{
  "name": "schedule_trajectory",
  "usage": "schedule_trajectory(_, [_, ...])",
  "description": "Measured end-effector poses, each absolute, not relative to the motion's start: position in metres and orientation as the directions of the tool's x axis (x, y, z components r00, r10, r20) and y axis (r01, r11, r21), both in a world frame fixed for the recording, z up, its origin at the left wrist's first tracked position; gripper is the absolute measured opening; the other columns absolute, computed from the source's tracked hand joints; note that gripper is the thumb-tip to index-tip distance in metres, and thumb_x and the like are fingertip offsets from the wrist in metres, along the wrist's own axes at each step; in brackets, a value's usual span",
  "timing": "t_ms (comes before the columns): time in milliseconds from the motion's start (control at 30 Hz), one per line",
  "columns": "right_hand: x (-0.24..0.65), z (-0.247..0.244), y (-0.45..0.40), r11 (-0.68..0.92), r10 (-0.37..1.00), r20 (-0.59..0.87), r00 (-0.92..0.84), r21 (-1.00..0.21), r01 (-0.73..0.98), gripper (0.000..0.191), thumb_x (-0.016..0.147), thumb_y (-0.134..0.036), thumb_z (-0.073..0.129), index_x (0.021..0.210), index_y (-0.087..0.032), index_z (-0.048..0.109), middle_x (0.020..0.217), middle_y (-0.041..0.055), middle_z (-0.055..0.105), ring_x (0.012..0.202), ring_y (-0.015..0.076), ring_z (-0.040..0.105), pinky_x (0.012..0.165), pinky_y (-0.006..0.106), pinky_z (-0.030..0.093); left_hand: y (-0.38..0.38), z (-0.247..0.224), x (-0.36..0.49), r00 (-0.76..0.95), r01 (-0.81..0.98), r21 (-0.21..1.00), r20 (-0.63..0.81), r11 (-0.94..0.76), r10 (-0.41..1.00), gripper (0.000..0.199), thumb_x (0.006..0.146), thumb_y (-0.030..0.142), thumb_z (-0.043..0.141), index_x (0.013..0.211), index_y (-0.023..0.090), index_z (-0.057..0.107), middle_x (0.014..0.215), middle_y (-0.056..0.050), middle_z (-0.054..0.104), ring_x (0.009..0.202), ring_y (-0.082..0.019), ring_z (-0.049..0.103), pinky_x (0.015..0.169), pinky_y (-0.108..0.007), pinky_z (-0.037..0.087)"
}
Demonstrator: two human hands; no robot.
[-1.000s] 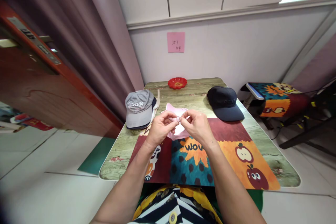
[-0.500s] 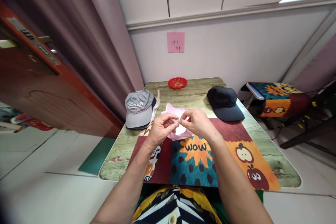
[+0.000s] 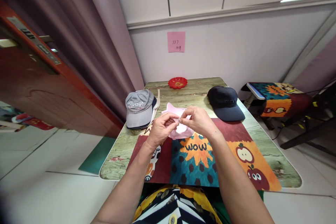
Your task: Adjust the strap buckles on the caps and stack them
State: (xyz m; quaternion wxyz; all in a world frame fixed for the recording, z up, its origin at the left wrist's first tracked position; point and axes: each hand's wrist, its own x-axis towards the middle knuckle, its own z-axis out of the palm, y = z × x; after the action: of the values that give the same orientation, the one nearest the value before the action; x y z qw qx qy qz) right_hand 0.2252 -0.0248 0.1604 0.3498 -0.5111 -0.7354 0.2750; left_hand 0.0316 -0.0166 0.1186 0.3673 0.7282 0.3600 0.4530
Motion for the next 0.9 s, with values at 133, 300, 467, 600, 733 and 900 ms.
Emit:
schedule_trajectory(133, [0.217, 0.153, -0.03, 0.171, 0.985, 0.141, -0.099, -0.877, 0.449, 0.023, 0.076, -0.04, 0.071, 0.069, -0.019, 0.071, 0.06, 0.0014, 0.067, 0.052, 0.0149, 0.061, 0.046, 0.022, 0.039, -0.017, 0.119, 0.029, 0.312, 0.198, 0.854, 0.41, -0.481, 0.857, 0.014, 0.086, 0.024, 0.068, 0.098, 0.02, 0.072, 0.097, -0.006, 0.069, 0.08, -0.015, 0.066, 0.073, -0.025, 0.054])
schedule_trajectory(300, [0.209, 0.143, -0.032, 0.08, 0.997, 0.078, -0.016, -0.952, 0.297, 0.026, 0.072, -0.042, 0.073, 0.071, -0.017, 0.07, 0.055, 0.0018, 0.065, 0.05, 0.0162, 0.063, 0.046, 0.023, 0.044, -0.017, 0.118, 0.03, 0.292, 0.213, 0.849, 0.416, -0.483, 0.861, 0.013, 0.086, 0.023, 0.067, 0.099, 0.02, 0.071, 0.099, -0.005, 0.069, 0.082, -0.015, 0.067, 0.074, -0.024, 0.054])
schedule_trajectory(467, [0.201, 0.137, -0.033, 0.076, 0.995, 0.083, 0.05, -0.989, 0.128, 0.028, 0.07, -0.043, 0.076, 0.076, -0.017, 0.069, 0.062, 0.0025, 0.068, 0.054, 0.0165, 0.066, 0.052, 0.026, 0.053, -0.019, 0.118, 0.033, 0.259, 0.209, 0.863, 0.406, -0.461, 0.877, 0.012, 0.087, 0.025, 0.068, 0.097, 0.02, 0.07, 0.099, -0.005, 0.069, 0.08, -0.014, 0.068, 0.074, -0.025, 0.055])
schedule_trajectory(600, [0.198, 0.133, -0.033, 0.116, 0.991, 0.123, 0.054, -0.987, 0.109, 0.023, 0.075, -0.04, 0.071, 0.073, -0.018, 0.066, 0.061, 0.0021, 0.067, 0.057, 0.0164, 0.066, 0.057, 0.027, 0.055, -0.02, 0.117, 0.033, 0.247, 0.195, 0.871, 0.401, -0.451, 0.882, 0.011, 0.088, 0.026, 0.066, 0.097, 0.02, 0.07, 0.1, -0.005, 0.07, 0.081, -0.015, 0.069, 0.075, -0.025, 0.056])
schedule_trajectory(733, [0.198, 0.131, -0.032, 0.159, 0.986, 0.164, 0.016, -0.973, 0.166, 0.02, 0.078, -0.037, 0.068, 0.072, -0.018, 0.066, 0.06, 0.0019, 0.068, 0.056, 0.0155, 0.064, 0.059, 0.027, 0.053, -0.021, 0.116, 0.032, 0.252, 0.228, 0.846, 0.427, -0.482, 0.868, 0.011, 0.087, 0.023, 0.066, 0.097, 0.021, 0.07, 0.099, -0.005, 0.069, 0.081, -0.015, 0.069, 0.076, -0.026, 0.057])
schedule_trajectory(900, [0.2, 0.133, -0.034, 0.158, 0.986, 0.167, 0.01, -0.951, 0.265, 0.019, 0.08, -0.036, 0.066, 0.072, -0.019, 0.066, 0.062, 0.0027, 0.07, 0.056, 0.0169, 0.065, 0.057, 0.027, 0.05, -0.023, 0.116, 0.032, 0.245, 0.274, 0.804, 0.473, -0.528, 0.846, 0.013, 0.085, 0.019, 0.068, 0.098, 0.021, 0.07, 0.097, -0.004, 0.07, 0.078, -0.014, 0.068, 0.073, -0.025, 0.056])
